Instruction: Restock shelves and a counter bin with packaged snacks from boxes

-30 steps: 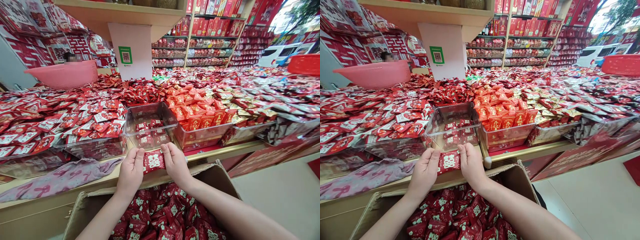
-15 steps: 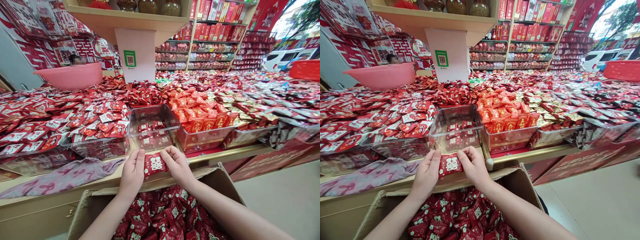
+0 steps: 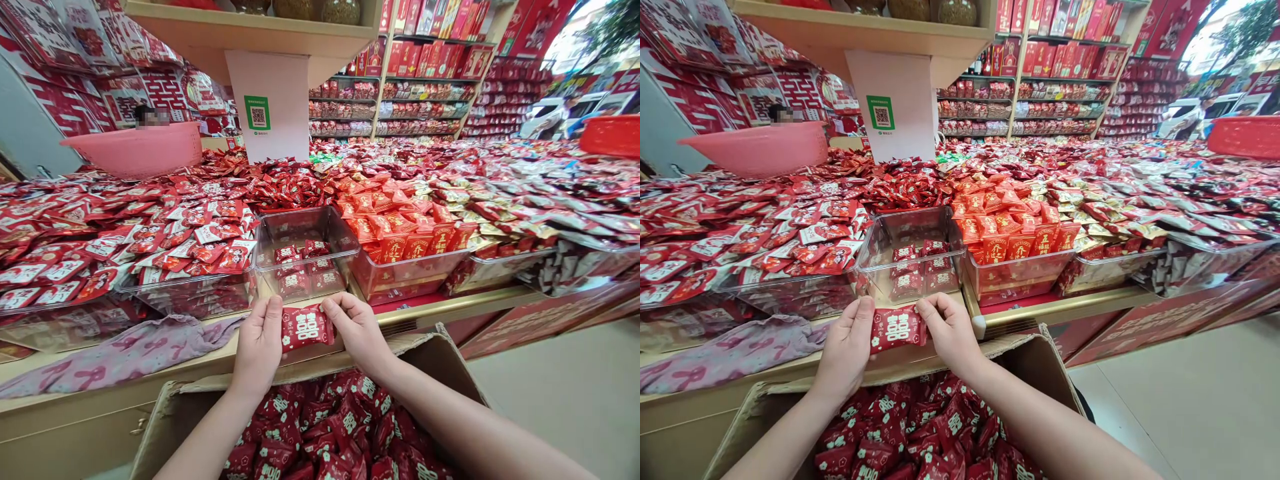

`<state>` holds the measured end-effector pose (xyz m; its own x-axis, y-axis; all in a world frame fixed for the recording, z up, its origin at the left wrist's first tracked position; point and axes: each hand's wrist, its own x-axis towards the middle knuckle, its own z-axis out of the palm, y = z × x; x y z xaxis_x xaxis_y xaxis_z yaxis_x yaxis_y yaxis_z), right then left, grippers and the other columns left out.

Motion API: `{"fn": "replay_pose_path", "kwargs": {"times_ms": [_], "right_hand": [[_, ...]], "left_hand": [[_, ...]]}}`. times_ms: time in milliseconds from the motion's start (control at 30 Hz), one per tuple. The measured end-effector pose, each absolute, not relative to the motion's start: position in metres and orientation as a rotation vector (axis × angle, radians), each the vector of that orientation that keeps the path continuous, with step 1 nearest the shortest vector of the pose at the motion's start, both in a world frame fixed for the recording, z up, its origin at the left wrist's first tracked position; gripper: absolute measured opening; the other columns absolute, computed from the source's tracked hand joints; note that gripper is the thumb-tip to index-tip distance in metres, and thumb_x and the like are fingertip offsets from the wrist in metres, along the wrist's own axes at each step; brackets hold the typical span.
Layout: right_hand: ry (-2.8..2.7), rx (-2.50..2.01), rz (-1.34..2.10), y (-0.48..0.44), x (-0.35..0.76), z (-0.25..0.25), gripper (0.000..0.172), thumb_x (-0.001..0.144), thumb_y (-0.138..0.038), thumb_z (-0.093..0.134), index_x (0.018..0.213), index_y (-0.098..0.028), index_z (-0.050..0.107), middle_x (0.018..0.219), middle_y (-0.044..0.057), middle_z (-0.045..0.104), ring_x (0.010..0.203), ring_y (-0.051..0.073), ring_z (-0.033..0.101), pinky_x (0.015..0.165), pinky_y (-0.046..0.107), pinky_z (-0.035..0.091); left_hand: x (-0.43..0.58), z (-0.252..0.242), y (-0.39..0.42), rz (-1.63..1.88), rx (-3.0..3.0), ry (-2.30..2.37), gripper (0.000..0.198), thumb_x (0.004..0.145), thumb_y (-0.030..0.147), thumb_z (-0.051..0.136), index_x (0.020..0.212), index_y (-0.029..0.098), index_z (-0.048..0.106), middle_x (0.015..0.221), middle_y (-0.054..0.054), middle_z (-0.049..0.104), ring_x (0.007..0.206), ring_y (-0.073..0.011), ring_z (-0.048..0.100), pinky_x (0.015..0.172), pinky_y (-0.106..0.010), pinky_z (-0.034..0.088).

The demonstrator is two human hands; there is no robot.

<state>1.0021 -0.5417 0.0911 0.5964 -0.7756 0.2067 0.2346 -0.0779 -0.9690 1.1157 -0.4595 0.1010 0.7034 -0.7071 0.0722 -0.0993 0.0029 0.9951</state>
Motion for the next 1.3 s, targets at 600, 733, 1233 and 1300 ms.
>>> {"fn": "replay_pose_path", "kwargs": {"times_ms": [600,733,1233,1300], "right_hand": [[0.434,-1.323,-0.873,-0.543,1.0,0.088,0.027,0.079,-0.039,0.05,0.067,-0.016,0.047,0.057,-0.004,0.045,0.051,0.006,0.041,0.049,0.019,0.034],[0.476,-1.448,-0.842,-0.544,0.999,0.088,0.025,0.081,-0.04,0.045,0.071,-0.016,0.046,0.06,-0.002,0.046,0.053,0.008,0.042,0.052,0.022,0.037],[0.167,-3.047,-0.58,-0.549,1.006,0.152,0.015,0.071,-0.022,0.056,0.079,-0.016,0.046,0.091,0.007,0.056,0.086,0.019,0.044,0.075,0.033,0.032],[0.191,-3.068,-0.665,-0.565,1.012,0.178,0.015,0.069,-0.023,0.058,0.076,-0.016,0.046,0.089,0.006,0.054,0.087,0.02,0.043,0.074,0.033,0.032]], "left_hand": [[1.115,0.103,-0.463,-0.573,1.438,-0.588,0.033,0.073,0.055,0.049,0.067,0.022,0.048,0.043,0.007,0.035,0.033,-0.0073,0.033,0.023,-0.014,0.026],[1.115,0.103,-0.46,-0.564,1.438,-0.623,0.031,0.075,0.053,0.047,0.068,0.023,0.049,0.045,0.006,0.039,0.035,-0.0084,0.037,0.026,-0.016,0.027],[1.122,0.099,-0.462,-0.543,1.316,-0.577,0.03,0.079,0.048,0.044,0.069,0.021,0.051,0.05,0.007,0.045,0.041,-0.0073,0.039,0.039,-0.016,0.032],[1.121,0.1,-0.462,-0.597,1.291,-0.549,0.032,0.08,0.048,0.041,0.068,0.021,0.049,0.044,0.008,0.041,0.036,-0.007,0.036,0.034,-0.016,0.029]]}}
